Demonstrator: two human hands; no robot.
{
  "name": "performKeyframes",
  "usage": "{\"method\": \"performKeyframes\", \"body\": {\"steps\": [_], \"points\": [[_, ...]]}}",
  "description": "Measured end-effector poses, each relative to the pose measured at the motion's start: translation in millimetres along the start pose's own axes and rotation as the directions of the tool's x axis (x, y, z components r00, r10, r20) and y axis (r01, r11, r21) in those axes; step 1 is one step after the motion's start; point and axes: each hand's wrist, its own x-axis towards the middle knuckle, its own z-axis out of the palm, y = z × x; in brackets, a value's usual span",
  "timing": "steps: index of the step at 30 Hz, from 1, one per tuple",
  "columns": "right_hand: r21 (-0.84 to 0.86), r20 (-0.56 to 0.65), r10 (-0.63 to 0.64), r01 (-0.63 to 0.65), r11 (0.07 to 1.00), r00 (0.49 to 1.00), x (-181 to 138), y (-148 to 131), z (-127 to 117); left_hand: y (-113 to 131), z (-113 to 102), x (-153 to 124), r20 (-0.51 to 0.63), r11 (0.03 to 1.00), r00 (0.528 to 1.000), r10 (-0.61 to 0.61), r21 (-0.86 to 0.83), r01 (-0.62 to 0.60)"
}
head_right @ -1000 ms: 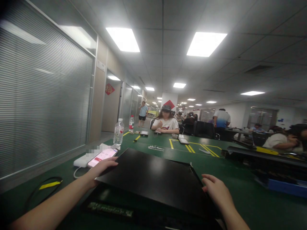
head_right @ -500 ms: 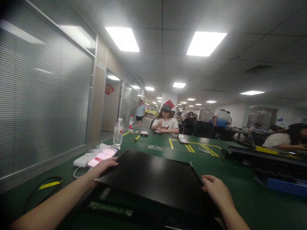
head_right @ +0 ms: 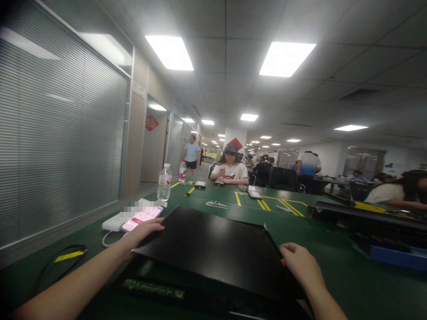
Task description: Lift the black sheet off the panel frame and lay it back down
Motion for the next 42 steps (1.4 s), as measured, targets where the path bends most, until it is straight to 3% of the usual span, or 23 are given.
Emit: {"method": "performKeyframes", "body": {"steps": [42], "points": [[-0.086,0.026,-0.019,0.021,0.996,0.999,-8.8,-9.9,2.8,3.3,4.1,-9.4,-0.044,0.997,0.999,-0.019,0.071,0.022]]}}
